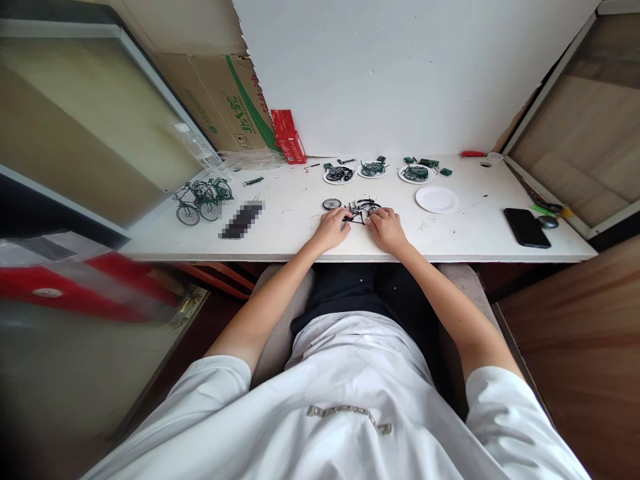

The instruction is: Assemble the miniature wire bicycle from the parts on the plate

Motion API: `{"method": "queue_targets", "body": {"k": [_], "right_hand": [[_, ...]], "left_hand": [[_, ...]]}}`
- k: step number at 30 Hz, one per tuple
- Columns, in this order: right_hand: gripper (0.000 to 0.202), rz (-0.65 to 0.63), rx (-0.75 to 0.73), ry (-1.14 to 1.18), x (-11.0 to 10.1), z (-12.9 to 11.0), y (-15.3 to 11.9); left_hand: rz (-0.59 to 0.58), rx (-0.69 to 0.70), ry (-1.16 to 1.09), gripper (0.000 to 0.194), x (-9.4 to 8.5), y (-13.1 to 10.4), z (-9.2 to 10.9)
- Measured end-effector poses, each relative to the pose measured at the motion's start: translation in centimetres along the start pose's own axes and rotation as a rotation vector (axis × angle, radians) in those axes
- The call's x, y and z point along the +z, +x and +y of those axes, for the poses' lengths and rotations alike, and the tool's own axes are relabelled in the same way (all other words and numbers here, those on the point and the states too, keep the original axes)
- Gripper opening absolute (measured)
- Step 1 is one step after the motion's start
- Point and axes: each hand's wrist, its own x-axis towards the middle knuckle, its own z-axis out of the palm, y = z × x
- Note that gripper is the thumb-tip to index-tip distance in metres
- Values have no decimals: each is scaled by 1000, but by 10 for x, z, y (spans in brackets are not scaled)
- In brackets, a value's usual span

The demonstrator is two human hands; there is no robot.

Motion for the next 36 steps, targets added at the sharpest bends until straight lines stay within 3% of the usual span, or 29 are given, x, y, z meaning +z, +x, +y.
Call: {"method": "queue_targets", "body": {"k": [12,22,36], "right_hand": [[49,-21,102,-13,4,3,0],[48,-3,60,-3,7,6,0],[53,-12,28,-7,2,3,0]], "left_hand": [[11,-78,35,46,4,0,-1],[14,-21,15,25,3,1,-2],[-3,-33,-1,28,2,1,-1]]}}
